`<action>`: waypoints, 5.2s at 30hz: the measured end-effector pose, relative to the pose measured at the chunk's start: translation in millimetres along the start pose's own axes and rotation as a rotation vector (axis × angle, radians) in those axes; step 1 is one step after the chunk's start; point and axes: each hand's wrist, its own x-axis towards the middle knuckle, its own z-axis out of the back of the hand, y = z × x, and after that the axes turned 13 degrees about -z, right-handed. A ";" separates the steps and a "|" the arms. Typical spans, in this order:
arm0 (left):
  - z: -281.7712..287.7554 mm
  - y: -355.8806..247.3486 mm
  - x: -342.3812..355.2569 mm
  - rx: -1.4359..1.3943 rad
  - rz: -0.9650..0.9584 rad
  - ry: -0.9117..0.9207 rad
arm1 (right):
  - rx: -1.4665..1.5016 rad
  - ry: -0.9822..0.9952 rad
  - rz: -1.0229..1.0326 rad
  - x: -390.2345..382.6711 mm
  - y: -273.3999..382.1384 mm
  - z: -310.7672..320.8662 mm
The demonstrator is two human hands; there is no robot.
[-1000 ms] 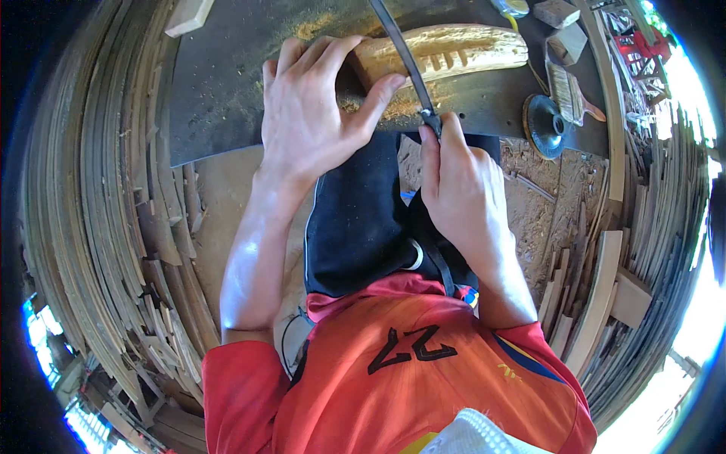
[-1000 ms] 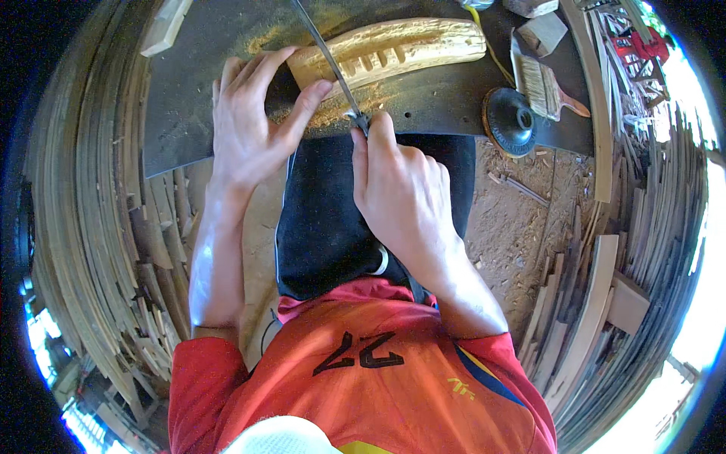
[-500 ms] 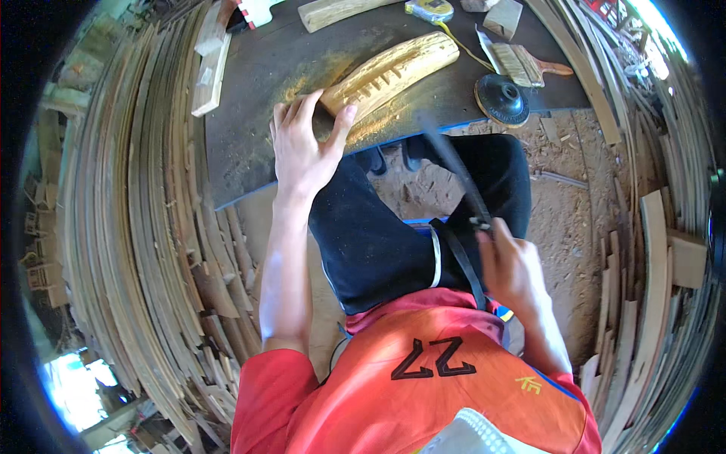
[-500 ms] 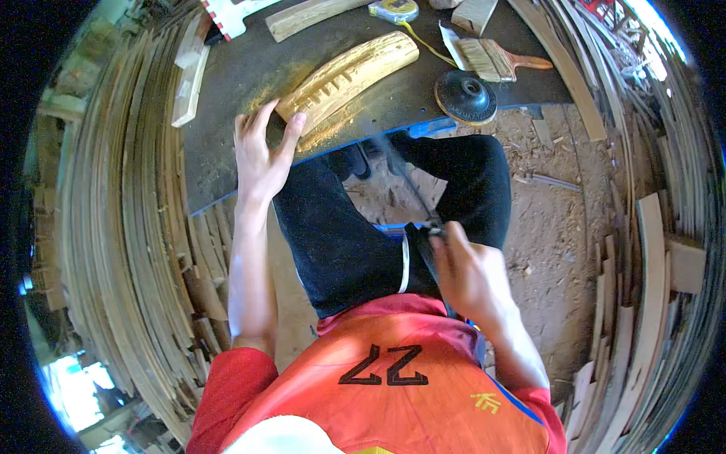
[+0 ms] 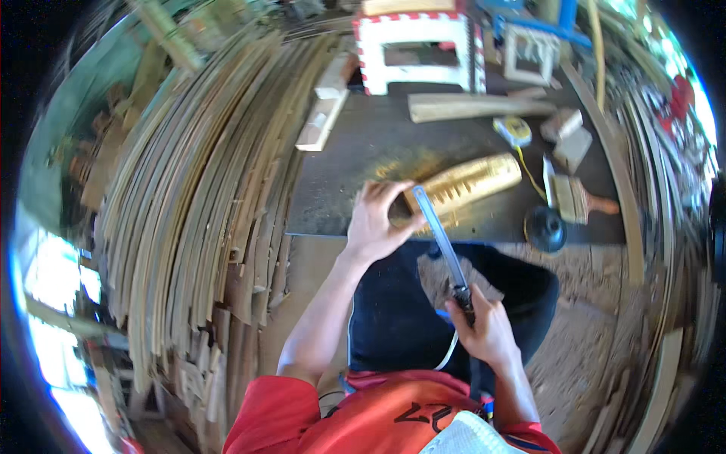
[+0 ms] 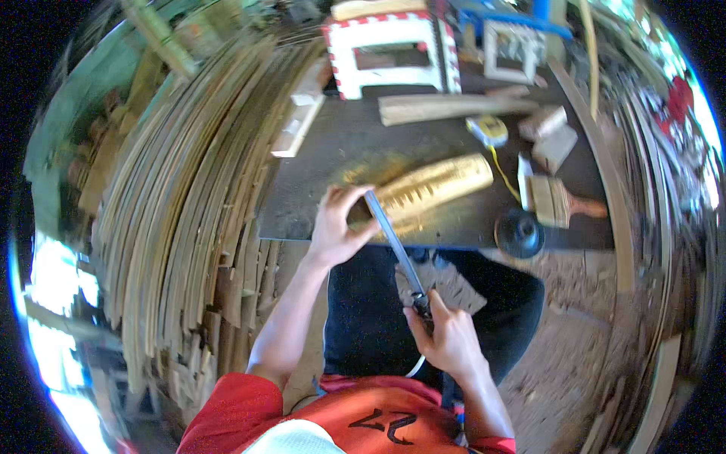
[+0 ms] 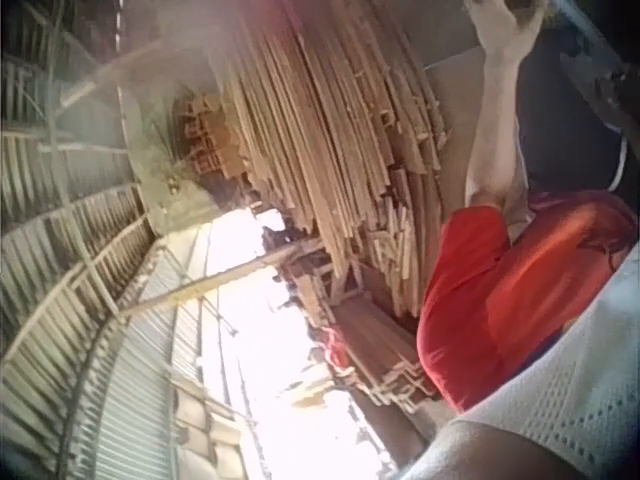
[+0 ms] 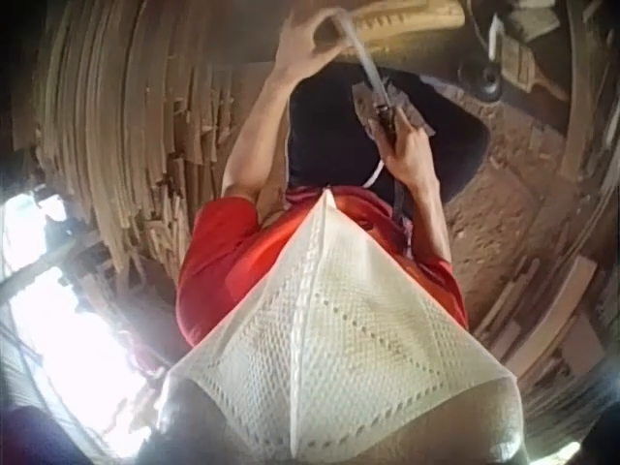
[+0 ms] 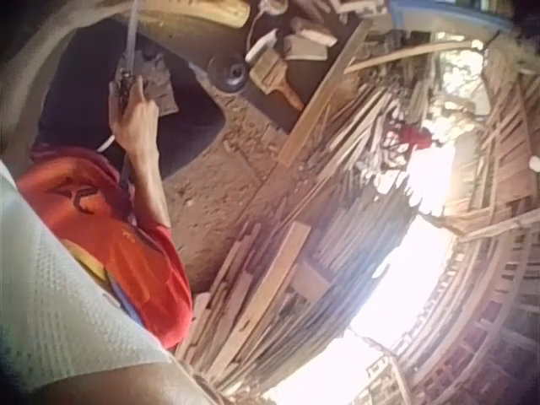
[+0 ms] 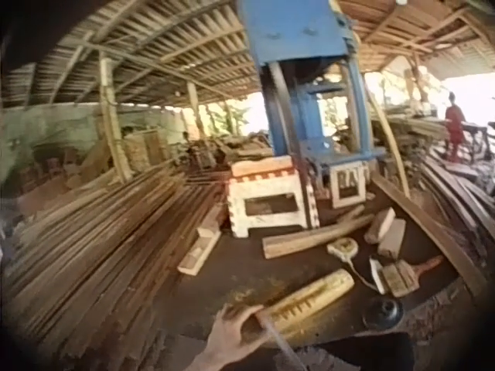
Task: Sawing decorative grooves into a piece of wood and cleaning the surface with a brush.
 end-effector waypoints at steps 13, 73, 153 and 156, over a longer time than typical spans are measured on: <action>4.5 -21.1 -1.6 0.002 0.148 -0.049 | -0.144 0.284 0.055 43.1 11.0 51.0; -8.5 9.9 8.6 -0.312 0.205 -0.075 | 0.446 -0.053 -0.130 13.3 4.5 60.8; -2.1 -6.3 -5.1 0.029 0.041 -0.108 | -0.511 -0.076 -0.024 13.5 13.2 -4.3; -3.7 -2.6 -1.3 0.021 0.013 -0.109 | -0.447 -0.140 0.014 31.5 23.3 -1.0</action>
